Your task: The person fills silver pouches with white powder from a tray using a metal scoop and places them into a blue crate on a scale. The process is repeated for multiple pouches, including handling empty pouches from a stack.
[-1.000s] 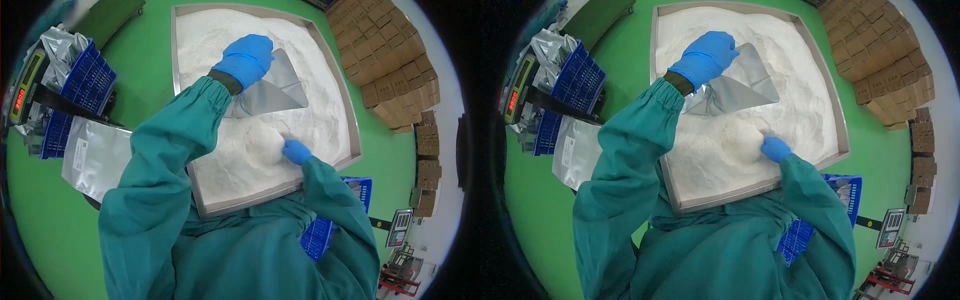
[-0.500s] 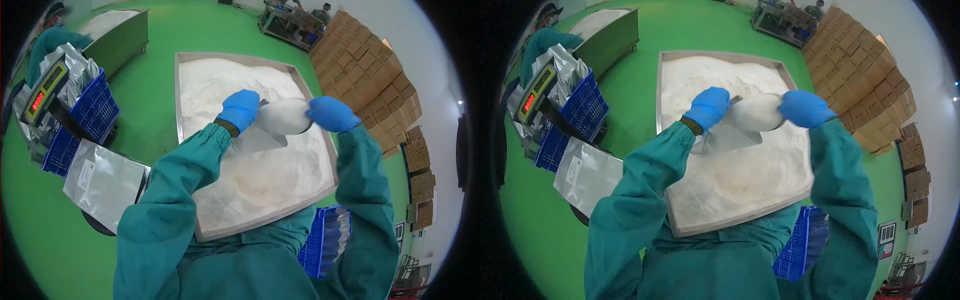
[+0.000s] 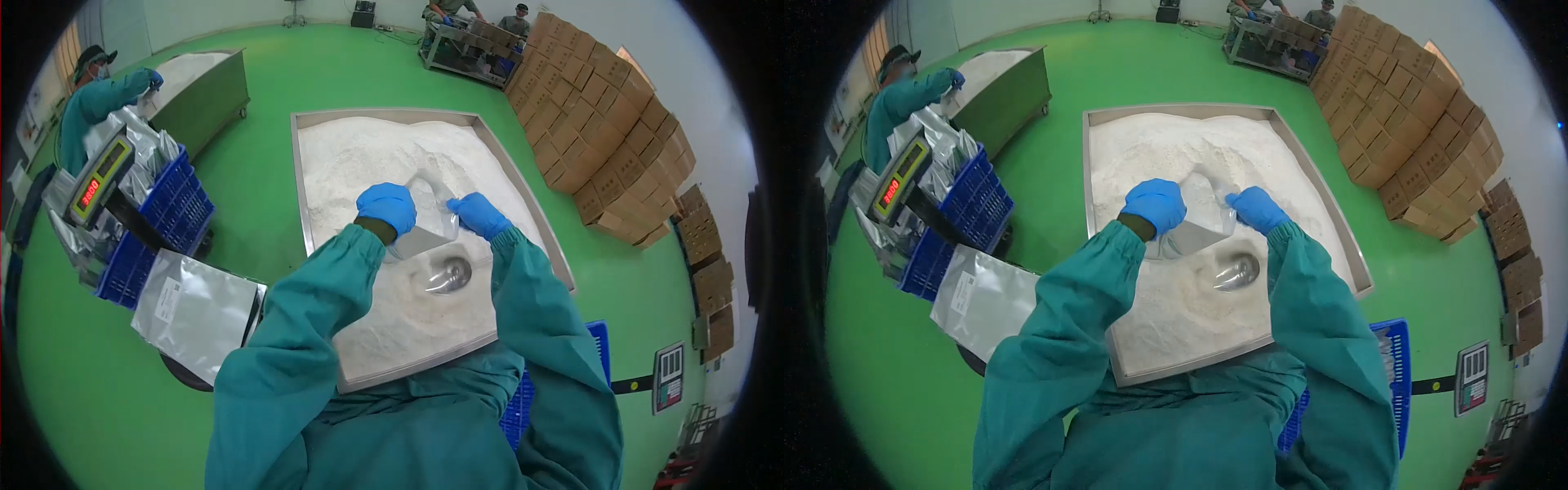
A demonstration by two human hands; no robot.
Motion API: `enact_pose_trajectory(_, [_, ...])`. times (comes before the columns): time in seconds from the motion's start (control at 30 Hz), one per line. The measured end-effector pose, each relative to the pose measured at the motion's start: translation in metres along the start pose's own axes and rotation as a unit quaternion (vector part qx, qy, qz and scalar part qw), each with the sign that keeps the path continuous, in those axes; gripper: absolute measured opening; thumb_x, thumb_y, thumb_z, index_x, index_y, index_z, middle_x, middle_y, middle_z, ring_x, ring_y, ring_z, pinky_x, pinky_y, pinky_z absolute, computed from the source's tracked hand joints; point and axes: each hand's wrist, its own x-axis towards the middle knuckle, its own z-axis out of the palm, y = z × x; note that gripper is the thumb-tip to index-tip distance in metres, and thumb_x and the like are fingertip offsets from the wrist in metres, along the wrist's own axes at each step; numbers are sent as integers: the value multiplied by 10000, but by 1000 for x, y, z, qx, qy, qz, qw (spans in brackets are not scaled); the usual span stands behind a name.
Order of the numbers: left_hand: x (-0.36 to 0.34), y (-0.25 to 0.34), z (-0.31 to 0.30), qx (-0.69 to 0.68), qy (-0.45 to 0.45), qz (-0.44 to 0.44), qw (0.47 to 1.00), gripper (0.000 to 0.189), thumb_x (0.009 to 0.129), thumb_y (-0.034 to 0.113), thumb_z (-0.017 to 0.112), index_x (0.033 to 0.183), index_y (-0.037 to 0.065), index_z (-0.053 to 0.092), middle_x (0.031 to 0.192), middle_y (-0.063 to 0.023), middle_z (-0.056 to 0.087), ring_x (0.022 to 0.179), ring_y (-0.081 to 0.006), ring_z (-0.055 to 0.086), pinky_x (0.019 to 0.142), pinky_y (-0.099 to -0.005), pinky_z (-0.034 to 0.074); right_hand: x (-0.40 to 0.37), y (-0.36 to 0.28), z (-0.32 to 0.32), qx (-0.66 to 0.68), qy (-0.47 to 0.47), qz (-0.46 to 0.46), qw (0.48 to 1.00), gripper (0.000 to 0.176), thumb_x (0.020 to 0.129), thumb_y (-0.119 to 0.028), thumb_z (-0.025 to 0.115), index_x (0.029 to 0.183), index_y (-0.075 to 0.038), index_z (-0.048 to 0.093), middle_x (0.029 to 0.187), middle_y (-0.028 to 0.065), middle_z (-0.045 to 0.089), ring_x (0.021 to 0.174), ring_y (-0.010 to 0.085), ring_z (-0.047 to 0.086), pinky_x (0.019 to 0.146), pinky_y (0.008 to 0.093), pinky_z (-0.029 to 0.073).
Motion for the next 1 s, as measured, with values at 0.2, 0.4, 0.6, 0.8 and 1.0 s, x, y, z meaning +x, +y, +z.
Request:
enact_pose_trajectory(0.2, [30, -12, -100, -166, -228, 61, 957, 334, 779, 319, 574, 641, 16, 609, 481, -62, 514, 372, -119, 397, 377, -291, 332, -80, -78, -109, 21, 72, 28, 997, 390, 769, -299, 494, 490, -38, 578, 426, 32, 451, 439, 110, 443, 448, 239, 374])
enact_pose_trajectory(0.4, [29, 54, -145, -219, -237, 103, 941, 390, 812, 346, 528, 573, 42, 580, 478, -43, 481, 392, -105, 389, 371, -277, 292, -81, 1, -131, 94, 126, -77, 985, 372, 751, -318, 484, 527, -46, 601, 476, 62, 509, 432, 151, 428, 438, 294, 356])
enact_pose_trajectory(0.6, [41, 74, -172, 132, -77, 413, 898, 174, 731, 201, 502, 646, 95, 610, 550, -103, 537, 478, -202, 486, 419, -336, 356, -160, -42, -189, -54, 140, -115, 982, 410, 793, -402, 489, 662, -49, 651, 555, 92, 566, 495, 186, 505, 527, 323, 420])
enact_pose_trajectory(0.8, [39, 134, -176, 26, -132, 314, 940, 211, 771, 185, 533, 677, 15, 616, 537, -118, 535, 445, -240, 520, 467, -386, 415, -160, -61, -181, -269, 46, -289, 918, 528, 698, -478, 650, 976, -32, 601, 884, 169, 619, 818, 317, 590, 721, 434, 447])
enact_pose_trajectory(1.0, [48, 45, -173, -355, 39, -80, 930, 524, 795, 455, 574, 1042, -5, 525, 796, -100, 579, 515, -150, 501, 443, -307, 396, -93, -53, -155, -264, 72, -212, 938, 467, 709, -406, 618, 975, -23, 627, 926, 185, 620, 891, 336, 585, 787, 422, 443])
